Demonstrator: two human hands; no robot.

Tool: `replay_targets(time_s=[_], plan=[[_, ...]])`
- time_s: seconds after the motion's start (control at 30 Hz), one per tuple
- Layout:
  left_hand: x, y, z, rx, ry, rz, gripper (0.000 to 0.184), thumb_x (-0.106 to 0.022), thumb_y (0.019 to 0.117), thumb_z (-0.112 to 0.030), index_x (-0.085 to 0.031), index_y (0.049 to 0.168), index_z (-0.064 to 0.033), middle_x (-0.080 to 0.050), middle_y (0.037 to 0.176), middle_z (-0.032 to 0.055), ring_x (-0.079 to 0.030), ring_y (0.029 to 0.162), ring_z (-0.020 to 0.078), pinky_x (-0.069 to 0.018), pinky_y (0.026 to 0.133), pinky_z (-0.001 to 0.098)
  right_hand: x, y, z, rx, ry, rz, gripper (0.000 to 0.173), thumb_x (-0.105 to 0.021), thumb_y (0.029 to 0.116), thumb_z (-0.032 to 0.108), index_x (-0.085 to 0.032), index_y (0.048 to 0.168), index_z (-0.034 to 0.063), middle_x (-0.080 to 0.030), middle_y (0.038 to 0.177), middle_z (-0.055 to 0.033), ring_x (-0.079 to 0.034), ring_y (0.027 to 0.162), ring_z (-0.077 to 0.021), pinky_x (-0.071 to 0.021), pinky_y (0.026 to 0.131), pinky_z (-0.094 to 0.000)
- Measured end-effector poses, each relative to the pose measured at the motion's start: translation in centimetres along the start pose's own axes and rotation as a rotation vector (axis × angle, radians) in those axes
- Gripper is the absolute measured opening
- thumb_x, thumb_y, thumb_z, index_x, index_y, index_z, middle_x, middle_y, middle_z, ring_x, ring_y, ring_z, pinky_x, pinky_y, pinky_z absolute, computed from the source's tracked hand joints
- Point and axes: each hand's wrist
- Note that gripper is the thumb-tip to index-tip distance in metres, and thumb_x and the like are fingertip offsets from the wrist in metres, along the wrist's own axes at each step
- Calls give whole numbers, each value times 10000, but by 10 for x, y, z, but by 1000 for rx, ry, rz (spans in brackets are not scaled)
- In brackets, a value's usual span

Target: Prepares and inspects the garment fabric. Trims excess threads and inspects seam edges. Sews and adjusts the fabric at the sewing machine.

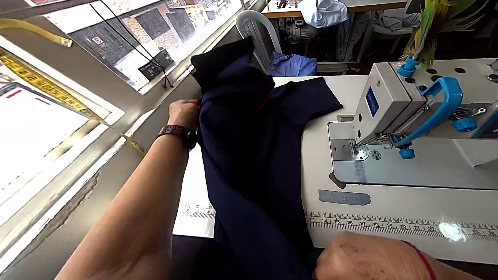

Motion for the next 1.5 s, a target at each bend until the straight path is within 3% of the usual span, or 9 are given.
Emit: replay_targets(time_s=[0.07,0.17,0.3,0.63,0.83,1.13,1.3,1.4,1.5], plan=[[-11,-6,37,158,30,71,526,-646,964,-160,-463,1363,129,-563,1260,368,-595,1111,461,-480,920,644,11,14,-32,-53,-53,-215,409,-639,985,380,-752,1006,-13,-736,844,-133,-723,771,-239,-594,710,-407],[-42,-48,43,-267,103,198,772,-646,993,-263,-251,1582,42,-284,1553,412,-333,1424,577,-301,1111,726,8,57,-68,-130,-445,-544,496,-567,993,476,-758,1127,38,-748,1145,-108,-709,1102,-245,-573,925,-423],[-94,-56,28,-567,513,383,589,-444,1030,-587,-430,1569,-350,-175,1687,240,-120,1507,593,-87,1018,892,-17,78,-80,-477,-588,-163,1075,-413,900,808,-313,1595,-7,-198,1690,-218,-135,1578,-398,-80,1195,-725],[-89,-68,-78,-290,905,475,409,-591,1019,-301,-692,929,84,-669,1081,338,-622,1121,519,-440,863,712,-6,-27,-85,-404,-791,-229,1043,-282,843,874,-456,1560,137,-432,1609,-128,-415,1481,-352,-241,1039,-843],[-127,-79,-57,-1017,505,473,199,-610,937,-119,-749,1000,9,-676,1093,267,-617,1097,483,-472,820,643,-22,-24,-71,-376,-863,-259,922,-300,858,861,-493,1532,263,-450,1591,-153,-473,1431,-388,-362,991,-776],[-108,-58,-56,-615,739,532,318,-637,1005,-270,-690,1086,33,-623,1138,350,-593,1110,564,-467,829,713,-6,-21,-52,-157,-747,-328,600,-407,1001,639,-732,1227,189,-748,1182,-12,-675,889,-204,-467,820,-434],[-126,-89,-59,-1379,232,382,173,-609,945,-84,-733,871,10,-712,970,214,-693,952,405,-533,771,556,11,14,-81,-237,-839,-534,505,-486,1012,506,-770,1096,97,-741,1207,-62,-688,1143,-216,-518,952,-465],[-155,-103,-63,-1521,108,796,229,-667,942,-174,-781,1093,-44,-746,1186,131,-682,1182,335,-532,973,547,-15,18,-92,-339,-890,-397,725,-329,1014,639,-645,1378,97,-571,1493,-127,-504,1420,-312,-372,1085,-682],[-157,-111,-65,-1162,477,1053,789,-714,875,-581,-481,1550,-247,-338,1667,56,-232,1549,405,-158,1095,819,-37,0,-81,-384,-890,-373,766,-209,1015,704,-542,1499,211,-504,1563,-92,-442,1470,-295,-311,1116,-693]])
Point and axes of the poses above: each hand's wrist, its own y-axis towards the middle knuckle, its own x-axis out of the back of the hand, z = x × y
